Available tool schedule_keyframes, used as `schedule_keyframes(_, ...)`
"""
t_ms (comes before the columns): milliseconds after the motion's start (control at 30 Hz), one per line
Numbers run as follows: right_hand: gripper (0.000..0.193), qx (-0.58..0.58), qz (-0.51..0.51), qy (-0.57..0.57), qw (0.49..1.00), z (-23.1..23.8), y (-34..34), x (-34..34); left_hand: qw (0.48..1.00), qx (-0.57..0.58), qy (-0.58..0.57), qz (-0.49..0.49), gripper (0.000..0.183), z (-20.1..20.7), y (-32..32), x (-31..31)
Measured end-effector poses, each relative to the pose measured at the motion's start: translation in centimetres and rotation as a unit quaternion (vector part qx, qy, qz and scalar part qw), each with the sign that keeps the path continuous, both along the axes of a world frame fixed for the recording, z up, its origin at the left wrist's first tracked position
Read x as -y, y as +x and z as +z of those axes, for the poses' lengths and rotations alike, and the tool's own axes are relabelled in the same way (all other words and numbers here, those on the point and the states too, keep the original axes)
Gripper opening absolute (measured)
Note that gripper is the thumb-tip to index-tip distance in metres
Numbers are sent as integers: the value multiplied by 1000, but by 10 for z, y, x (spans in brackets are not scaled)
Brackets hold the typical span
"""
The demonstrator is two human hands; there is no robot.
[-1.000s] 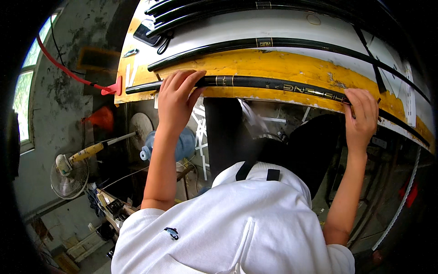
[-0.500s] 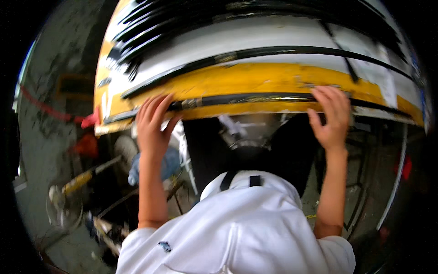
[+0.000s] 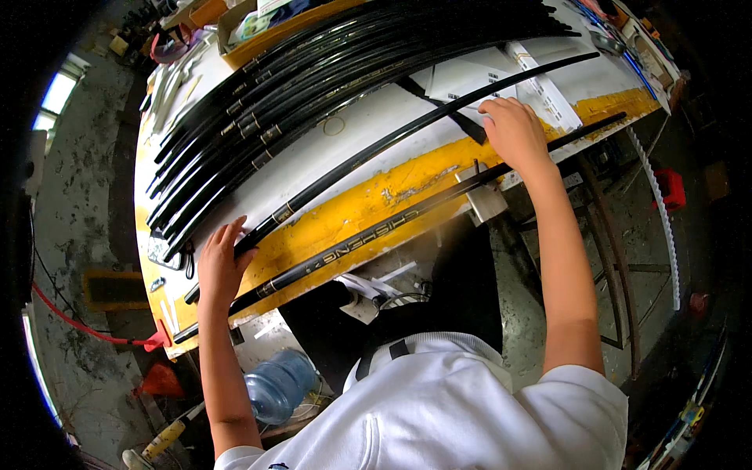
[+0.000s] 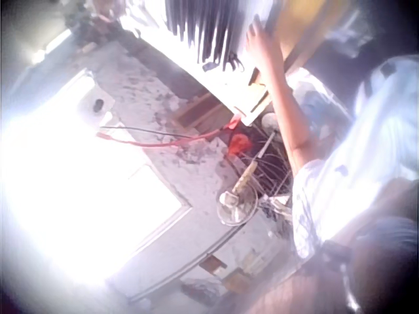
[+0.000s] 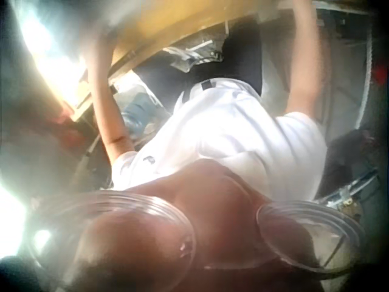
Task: The person applies decorative or branding labels to long black poles by hand. The person peels small gold labels from a sheet, positions them carefully onto a specific section of a pole, and smooths them down.
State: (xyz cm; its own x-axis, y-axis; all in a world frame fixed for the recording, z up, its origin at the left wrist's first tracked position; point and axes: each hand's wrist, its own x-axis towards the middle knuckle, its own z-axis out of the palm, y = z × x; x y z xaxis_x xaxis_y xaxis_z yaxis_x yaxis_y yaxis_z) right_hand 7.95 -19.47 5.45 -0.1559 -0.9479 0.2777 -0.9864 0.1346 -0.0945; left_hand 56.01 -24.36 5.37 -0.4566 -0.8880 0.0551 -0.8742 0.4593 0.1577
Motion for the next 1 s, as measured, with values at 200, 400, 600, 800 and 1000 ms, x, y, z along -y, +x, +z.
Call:
schedule_keyframes(200, 37, 11, -25, 33, 999, -5, -34, 30, 991, 22, -131, 25, 50, -2, 6, 36)
schedule_keyframes(400, 51, 20, -15, 101, 995, -21, -63, 35, 978, 65, -196, 36, 26, -10, -7, 41)
schedule_keyframes(600, 49, 48, 20, 106, 993, -21, -77, 33, 999, -30, -23, -23, 16, -7, -35, 29)
schedule_keyframes(800, 44, 20, 44, 120, 992, -10, -71, 25, 999, -37, -26, 2, 26, -2, -47, 35)
schedule_keyframes(1000, 45, 28, 63, 127, 989, -8, -76, 16, 995, 16, -87, -50, 26, -5, -58, 33)
